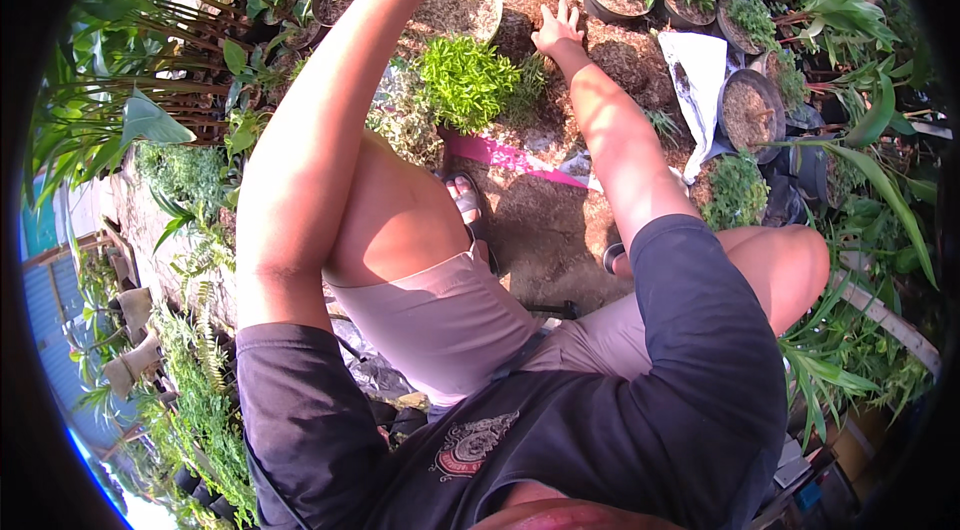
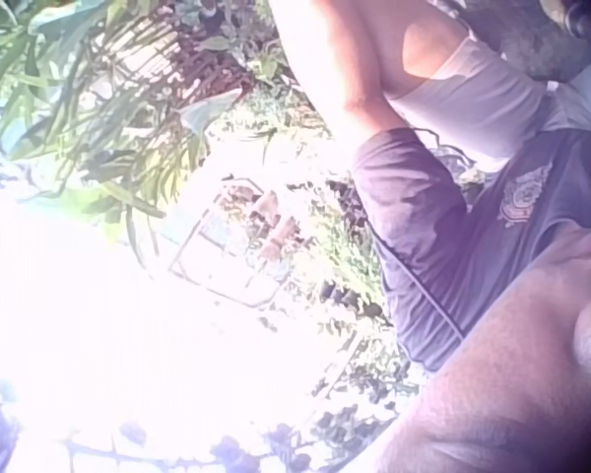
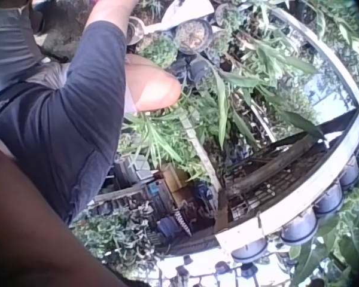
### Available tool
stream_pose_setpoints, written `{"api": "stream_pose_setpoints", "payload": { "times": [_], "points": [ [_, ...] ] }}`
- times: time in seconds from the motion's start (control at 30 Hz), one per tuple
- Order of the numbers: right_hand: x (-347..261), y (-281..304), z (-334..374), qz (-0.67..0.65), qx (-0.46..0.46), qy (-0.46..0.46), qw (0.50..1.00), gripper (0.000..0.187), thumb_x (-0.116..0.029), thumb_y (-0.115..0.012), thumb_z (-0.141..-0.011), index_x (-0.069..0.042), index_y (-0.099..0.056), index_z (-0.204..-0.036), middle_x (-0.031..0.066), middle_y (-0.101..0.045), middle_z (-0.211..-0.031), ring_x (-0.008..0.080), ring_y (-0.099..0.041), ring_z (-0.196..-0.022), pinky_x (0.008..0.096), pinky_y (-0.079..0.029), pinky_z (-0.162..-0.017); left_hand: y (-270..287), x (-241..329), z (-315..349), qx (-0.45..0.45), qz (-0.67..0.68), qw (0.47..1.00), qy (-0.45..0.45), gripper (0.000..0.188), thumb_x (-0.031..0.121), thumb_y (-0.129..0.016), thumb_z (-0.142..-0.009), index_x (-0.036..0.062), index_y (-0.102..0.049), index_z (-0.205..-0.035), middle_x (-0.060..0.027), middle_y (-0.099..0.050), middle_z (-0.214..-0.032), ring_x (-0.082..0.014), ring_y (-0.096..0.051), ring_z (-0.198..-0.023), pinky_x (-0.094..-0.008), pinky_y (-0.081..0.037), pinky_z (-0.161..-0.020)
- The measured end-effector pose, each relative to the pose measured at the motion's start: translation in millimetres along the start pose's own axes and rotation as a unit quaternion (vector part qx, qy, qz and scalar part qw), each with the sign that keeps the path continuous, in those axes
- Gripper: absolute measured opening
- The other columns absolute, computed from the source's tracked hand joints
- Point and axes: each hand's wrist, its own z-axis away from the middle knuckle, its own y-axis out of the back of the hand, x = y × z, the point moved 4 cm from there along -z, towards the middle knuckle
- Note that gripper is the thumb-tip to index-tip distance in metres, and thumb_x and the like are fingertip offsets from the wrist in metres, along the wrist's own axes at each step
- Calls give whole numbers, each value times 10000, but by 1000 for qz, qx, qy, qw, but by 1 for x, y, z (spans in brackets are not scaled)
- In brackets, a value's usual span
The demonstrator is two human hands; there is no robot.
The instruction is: The person sits cross-legged on the ground and repeatedly removes small plants from black plastic nursery bags. They place the plants into a green bowl filled with soil and then into small white cups, pressing the soil around the roots.
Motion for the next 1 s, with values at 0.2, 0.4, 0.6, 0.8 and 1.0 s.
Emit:
{"api": "stream_pose_setpoints", "payload": {
  "times": [0.2,0.4,0.6,0.8,1.0],
  "points": [
    [-4,16,-3,42,15,48,998,764,-351,-669,-830,-255,-319,-1502,86,-49,-1622,367,-78,-1481,601,-225,-1138,1,2,0,-1,-29,1000,2,166,139,-611,-954,0,-590,-866,-53,-584,-714,-100,-508,-668,-270,-440,-631],
    [11,16,26,-6,48,74,996,729,-321,-661,-837,-198,-352,-1486,120,-243,-1568,349,-190,-1455,544,-253,-1151,-5,4,0,0,-18,998,-55,161,133,-612,-949,-3,-595,-865,-84,-613,-716,-124,-546,-653,-292,-460,-628],
    [13,50,39,-136,175,137,966,316,-251,-630,-856,-81,-675,-1119,160,-587,-1212,351,-520,-1176,431,-431,-999,-17,4,3,-69,-98,993,-20,199,172,-647,-925,-10,-607,-855,-122,-615,-693,-173,-577,-640,-315,-481,-643],
    [28,96,73,-237,210,55,947,356,-328,-636,-865,3,-684,-743,188,-669,-791,366,-630,-769,460,-483,-763,-43,11,22,-204,-144,968,-8,187,181,-697,-869,-2,-657,-873,-174,-675,-774,-248,-660,-705,-346,-514,-686],
    [31,186,115,-524,321,113,781,354,-310,-671,-891,13,-659,-1036,113,-700,-937,184,-656,-852,326,-502,-780,-65,1,41,-324,-188,924,-71,157,150,-707,-818,-4,-690,-840,-169,-682,-780,-285,-671,-739,-374,-533,-709]
  ]
}}
